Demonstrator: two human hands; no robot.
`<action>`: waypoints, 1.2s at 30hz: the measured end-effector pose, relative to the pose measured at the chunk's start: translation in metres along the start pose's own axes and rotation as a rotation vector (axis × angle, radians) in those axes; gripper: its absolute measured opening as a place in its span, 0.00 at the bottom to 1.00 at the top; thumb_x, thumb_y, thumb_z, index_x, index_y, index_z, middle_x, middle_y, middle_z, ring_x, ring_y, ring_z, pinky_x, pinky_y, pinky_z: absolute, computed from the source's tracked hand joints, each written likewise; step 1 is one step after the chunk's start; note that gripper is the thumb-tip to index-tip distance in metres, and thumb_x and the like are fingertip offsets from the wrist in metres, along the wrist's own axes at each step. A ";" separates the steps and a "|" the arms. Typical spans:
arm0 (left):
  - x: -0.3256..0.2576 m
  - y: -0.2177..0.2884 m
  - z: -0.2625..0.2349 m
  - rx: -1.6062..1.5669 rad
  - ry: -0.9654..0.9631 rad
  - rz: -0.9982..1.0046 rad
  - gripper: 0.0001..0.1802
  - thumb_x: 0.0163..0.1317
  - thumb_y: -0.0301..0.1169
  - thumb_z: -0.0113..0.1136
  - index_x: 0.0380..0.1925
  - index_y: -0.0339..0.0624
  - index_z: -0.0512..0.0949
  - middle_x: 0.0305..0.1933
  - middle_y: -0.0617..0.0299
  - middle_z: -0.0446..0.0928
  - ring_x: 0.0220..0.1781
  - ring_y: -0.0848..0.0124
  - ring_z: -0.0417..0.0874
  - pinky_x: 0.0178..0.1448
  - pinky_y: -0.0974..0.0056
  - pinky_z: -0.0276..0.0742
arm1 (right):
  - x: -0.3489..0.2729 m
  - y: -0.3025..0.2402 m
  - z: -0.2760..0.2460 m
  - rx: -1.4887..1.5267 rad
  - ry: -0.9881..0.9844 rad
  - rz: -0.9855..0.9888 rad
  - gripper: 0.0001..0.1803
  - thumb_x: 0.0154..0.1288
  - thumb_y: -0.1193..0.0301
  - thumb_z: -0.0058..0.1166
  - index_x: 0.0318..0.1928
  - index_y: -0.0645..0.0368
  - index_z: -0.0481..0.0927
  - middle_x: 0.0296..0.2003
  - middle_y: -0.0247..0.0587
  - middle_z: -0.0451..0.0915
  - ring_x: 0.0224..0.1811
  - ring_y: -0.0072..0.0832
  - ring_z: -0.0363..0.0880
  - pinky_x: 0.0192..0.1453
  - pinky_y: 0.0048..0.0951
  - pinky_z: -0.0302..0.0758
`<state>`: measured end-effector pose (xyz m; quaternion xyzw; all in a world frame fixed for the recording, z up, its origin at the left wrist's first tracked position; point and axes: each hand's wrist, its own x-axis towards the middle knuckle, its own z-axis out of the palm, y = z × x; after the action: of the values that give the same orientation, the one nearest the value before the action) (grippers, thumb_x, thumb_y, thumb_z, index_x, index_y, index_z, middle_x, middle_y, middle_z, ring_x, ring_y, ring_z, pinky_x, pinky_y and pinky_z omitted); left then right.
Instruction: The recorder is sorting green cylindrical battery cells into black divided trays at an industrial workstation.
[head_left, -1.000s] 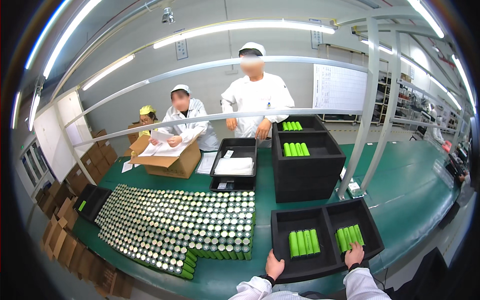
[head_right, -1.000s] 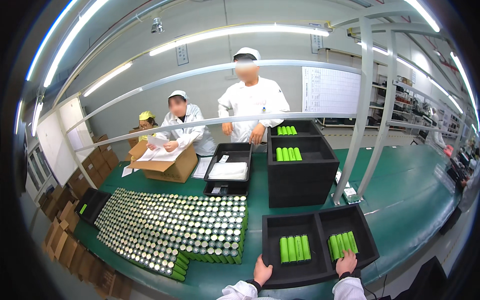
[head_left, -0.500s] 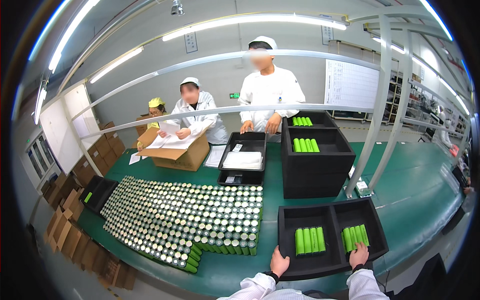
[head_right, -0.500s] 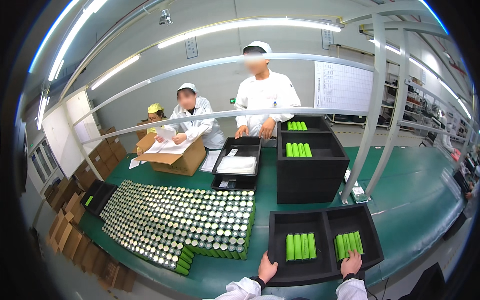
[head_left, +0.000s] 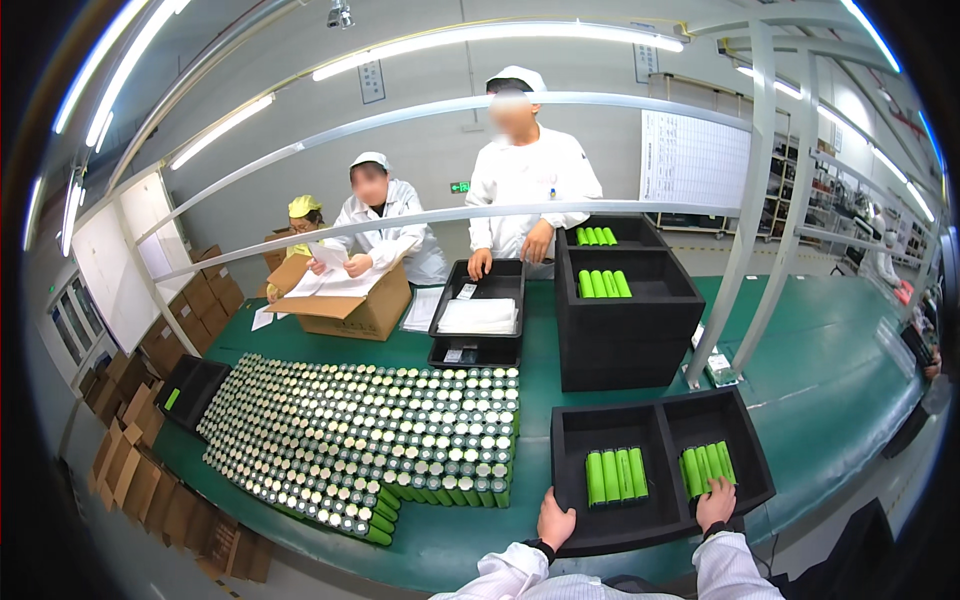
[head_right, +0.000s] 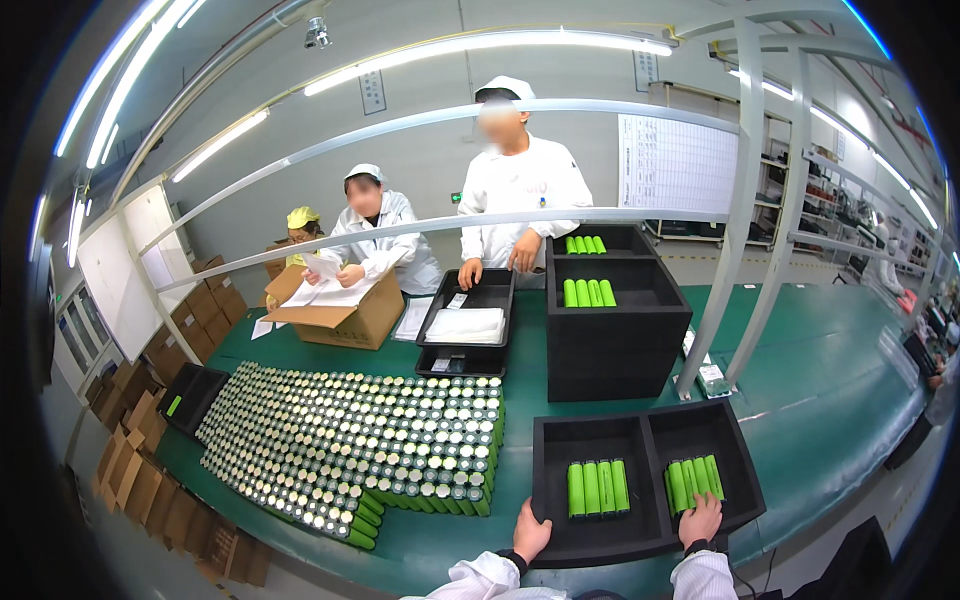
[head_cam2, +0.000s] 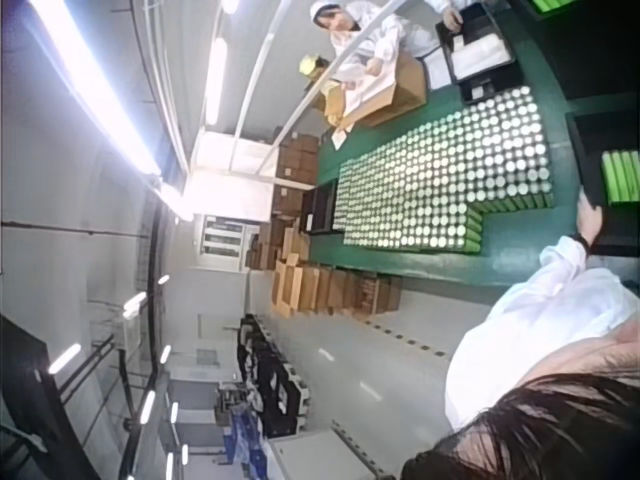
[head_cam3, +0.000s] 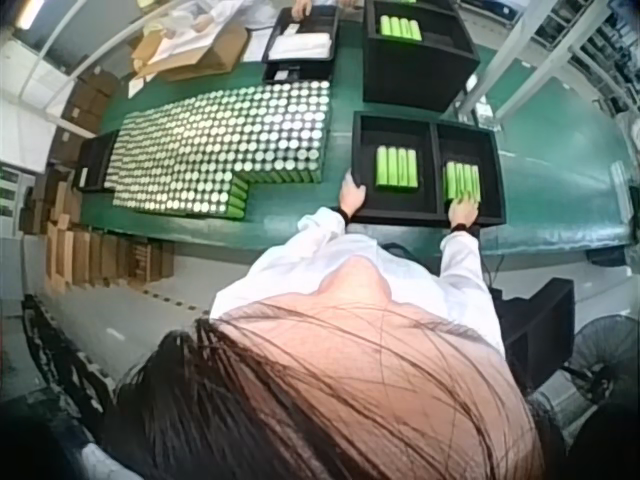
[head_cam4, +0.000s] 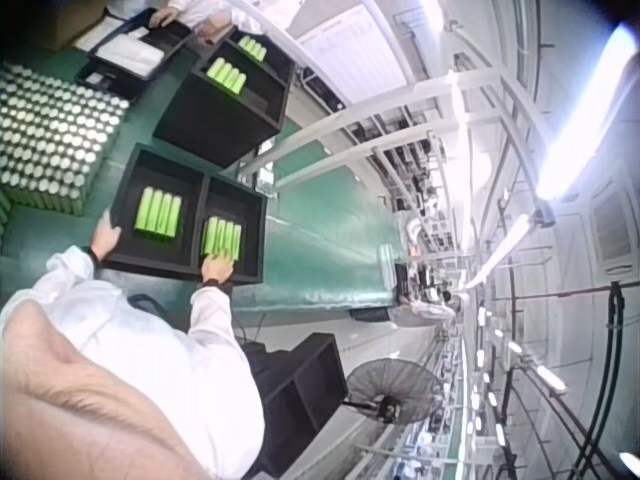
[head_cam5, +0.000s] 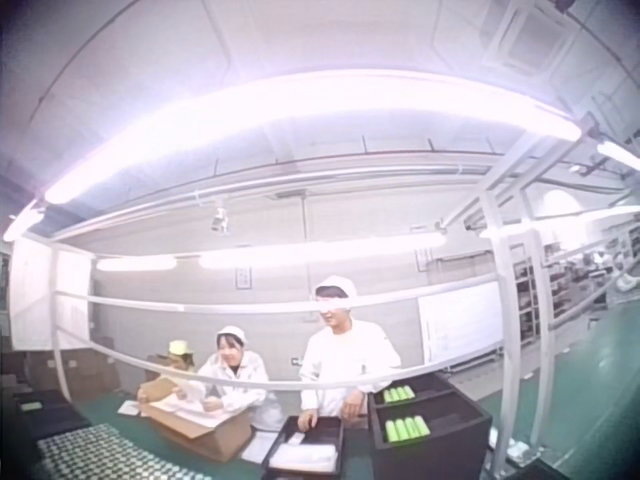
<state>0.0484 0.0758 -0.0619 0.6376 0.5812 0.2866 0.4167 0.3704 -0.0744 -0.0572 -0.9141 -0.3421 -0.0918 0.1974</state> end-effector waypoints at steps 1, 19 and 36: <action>0.000 0.001 -0.001 0.000 -0.002 -0.004 0.39 0.51 0.30 0.58 0.64 0.32 0.58 0.61 0.36 0.68 0.63 0.44 0.69 0.67 0.53 0.65 | 0.000 -0.001 -0.001 -0.002 0.007 0.000 0.19 0.53 0.74 0.54 0.48 0.54 0.79 0.57 0.42 0.72 0.63 0.41 0.65 0.63 0.42 0.64; 0.001 -0.003 0.002 0.015 0.023 0.024 0.40 0.52 0.32 0.58 0.65 0.35 0.58 0.59 0.36 0.69 0.60 0.43 0.72 0.64 0.51 0.69 | -0.001 0.002 0.002 0.010 0.052 -0.015 0.17 0.54 0.74 0.53 0.47 0.55 0.78 0.53 0.40 0.72 0.59 0.41 0.67 0.62 0.41 0.63; 0.004 -0.006 0.003 0.010 -0.025 0.028 0.40 0.52 0.31 0.58 0.66 0.34 0.57 0.60 0.35 0.68 0.62 0.43 0.71 0.66 0.51 0.67 | -0.006 -0.215 -0.222 0.846 0.199 -0.591 0.27 0.56 0.82 0.47 0.59 0.62 0.68 0.58 0.51 0.69 0.61 0.48 0.67 0.67 0.43 0.62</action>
<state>0.0483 0.0794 -0.0686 0.6513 0.5685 0.2815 0.4164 0.2163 -0.0243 0.2061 -0.6057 -0.5723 -0.0837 0.5464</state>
